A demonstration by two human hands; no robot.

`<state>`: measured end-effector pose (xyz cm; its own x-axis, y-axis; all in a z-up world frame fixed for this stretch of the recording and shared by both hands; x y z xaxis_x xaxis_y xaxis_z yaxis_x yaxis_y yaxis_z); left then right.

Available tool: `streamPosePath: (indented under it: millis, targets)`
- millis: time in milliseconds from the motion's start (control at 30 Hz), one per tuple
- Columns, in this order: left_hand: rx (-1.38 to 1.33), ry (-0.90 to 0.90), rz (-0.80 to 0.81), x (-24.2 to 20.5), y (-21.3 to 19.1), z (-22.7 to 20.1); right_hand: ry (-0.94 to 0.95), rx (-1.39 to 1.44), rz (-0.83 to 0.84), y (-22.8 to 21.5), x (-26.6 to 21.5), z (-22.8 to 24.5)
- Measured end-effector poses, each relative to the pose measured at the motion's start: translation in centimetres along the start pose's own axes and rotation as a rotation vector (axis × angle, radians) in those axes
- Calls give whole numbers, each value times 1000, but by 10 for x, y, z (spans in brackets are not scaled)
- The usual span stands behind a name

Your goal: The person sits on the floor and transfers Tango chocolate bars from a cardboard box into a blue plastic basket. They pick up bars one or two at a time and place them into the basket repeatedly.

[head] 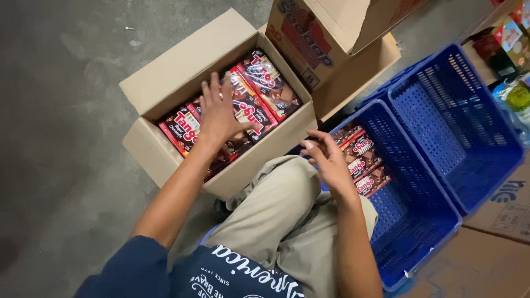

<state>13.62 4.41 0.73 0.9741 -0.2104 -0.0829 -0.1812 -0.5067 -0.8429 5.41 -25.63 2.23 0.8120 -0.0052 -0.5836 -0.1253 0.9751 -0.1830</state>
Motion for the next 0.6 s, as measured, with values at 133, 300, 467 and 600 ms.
streamPosePath:
  millis: [133, 300, 467, 600]
  targets:
    - [134, 40, 200, 5, 35, 13, -7, -19, -8, -4, 6, -7]
    - [148, 43, 152, 11, 59, 29, 8, -44, -4, -4, 5, -8]
    - [118, 39, 140, 11, 61, 31, 5, -26, 5, -5, 6, -11]
    - [104, 59, 110, 14, 62, 27, -30, -30, 16, -16, 11, -22]
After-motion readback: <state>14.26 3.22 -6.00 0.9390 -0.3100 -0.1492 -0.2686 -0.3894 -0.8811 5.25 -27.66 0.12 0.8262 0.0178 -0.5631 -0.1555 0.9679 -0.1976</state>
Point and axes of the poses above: each hand's wrist, its own x-axis towards the middle knuckle, its own y-axis out of the palm, z = x × y, the point moved 3 cm from there along x, towards the middle knuckle, and after that the axes turned 14 degrees about y, right-handed, at the moved point
